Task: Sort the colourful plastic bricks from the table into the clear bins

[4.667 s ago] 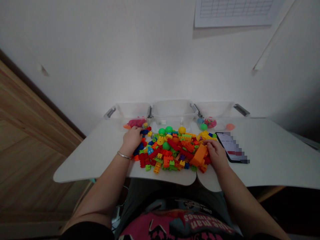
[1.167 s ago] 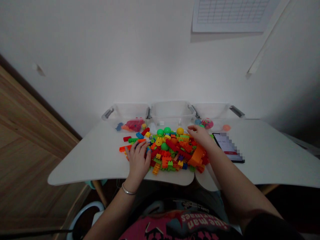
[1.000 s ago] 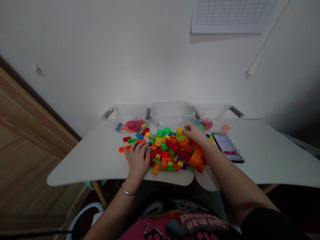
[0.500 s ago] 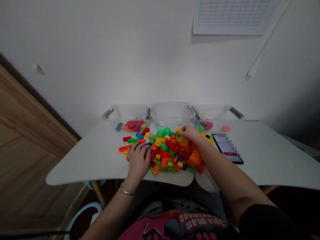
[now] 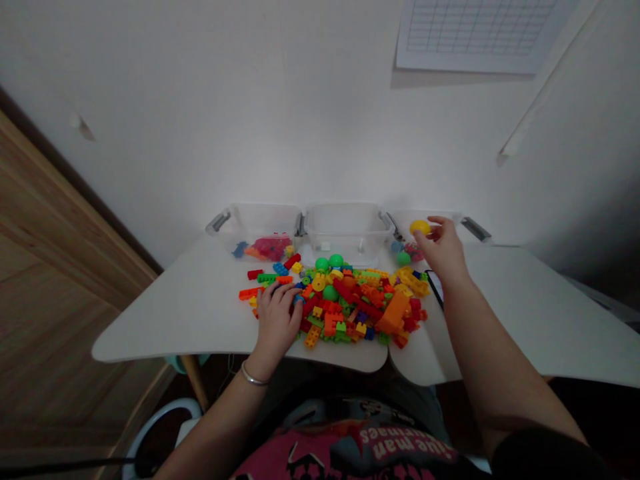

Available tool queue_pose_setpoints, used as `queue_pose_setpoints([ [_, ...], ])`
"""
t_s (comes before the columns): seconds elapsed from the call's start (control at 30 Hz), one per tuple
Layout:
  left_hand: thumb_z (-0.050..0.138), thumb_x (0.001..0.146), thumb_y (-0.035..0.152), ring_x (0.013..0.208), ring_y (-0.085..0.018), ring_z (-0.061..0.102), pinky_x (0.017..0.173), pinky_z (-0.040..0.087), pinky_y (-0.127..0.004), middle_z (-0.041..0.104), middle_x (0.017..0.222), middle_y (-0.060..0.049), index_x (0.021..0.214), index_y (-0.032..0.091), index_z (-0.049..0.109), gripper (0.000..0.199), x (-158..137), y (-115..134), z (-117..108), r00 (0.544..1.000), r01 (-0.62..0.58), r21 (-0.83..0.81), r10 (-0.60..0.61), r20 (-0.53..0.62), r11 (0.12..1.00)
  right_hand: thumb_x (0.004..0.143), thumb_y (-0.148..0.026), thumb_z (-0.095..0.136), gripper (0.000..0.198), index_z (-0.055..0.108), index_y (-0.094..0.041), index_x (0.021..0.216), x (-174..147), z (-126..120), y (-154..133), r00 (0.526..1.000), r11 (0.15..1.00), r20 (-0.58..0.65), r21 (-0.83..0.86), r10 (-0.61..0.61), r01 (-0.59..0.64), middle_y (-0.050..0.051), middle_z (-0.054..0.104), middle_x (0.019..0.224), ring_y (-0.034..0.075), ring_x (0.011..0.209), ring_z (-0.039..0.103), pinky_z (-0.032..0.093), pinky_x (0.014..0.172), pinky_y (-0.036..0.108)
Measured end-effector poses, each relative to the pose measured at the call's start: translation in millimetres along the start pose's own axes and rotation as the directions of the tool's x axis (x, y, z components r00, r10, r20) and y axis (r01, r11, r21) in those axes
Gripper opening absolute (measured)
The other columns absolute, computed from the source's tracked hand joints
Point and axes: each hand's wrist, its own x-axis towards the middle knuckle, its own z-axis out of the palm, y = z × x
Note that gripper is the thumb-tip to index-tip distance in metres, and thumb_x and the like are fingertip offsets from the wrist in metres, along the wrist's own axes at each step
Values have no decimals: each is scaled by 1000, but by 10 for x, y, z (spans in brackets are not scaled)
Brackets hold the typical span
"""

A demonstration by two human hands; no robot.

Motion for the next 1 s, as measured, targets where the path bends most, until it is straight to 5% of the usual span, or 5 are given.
queue_pose_setpoints([
  [0.1,49,93,30,127,-33,45,112,31,-60,69,121,-7,108,21,70,27,-3,-4,-2,1000,-6,2,6,-4,1000,82,-48,55,49,57,-16,119,173,-79,138,992,981,-65,-157,105,-114,13,69,105,25,93,65,50,85,40],
  [0.23,49,93,30,127,-32,45,111,32,-59,69,121,-7,109,21,70,27,-7,-13,1,1000,-11,-6,11,-17,1000,81,-53,55,49,63,-18,114,385,-67,292,929,855,169,-472,329,-216,13,72,106,32,105,65,46,93,46],
  [0.53,50,92,29,127,-32,45,111,31,-60,69,121,-7,107,22,70,26,-4,-16,18,1000,-7,-13,7,-17,1000,81,-53,52,50,71,-16,109,684,35,312,754,666,382,-740,534,-97,18,66,125,37,117,61,47,94,51],
  [0.8,50,92,29,127,-32,45,111,32,-60,69,121,-7,108,22,69,26,-8,-25,21,1000,-6,-19,6,-20,1000,83,-47,49,41,71,-17,102,612,90,348,813,682,322,-722,485,-121,16,71,113,34,116,61,25,111,61],
  [1.0,51,92,29,127,-31,46,111,33,-59,69,121,-7,108,22,69,26,-4,-22,21,1000,-10,-17,10,-26,1000,80,-41,51,40,63,-18,111,432,36,292,956,905,121,-372,266,-205,10,72,103,28,105,64,30,108,58],
])
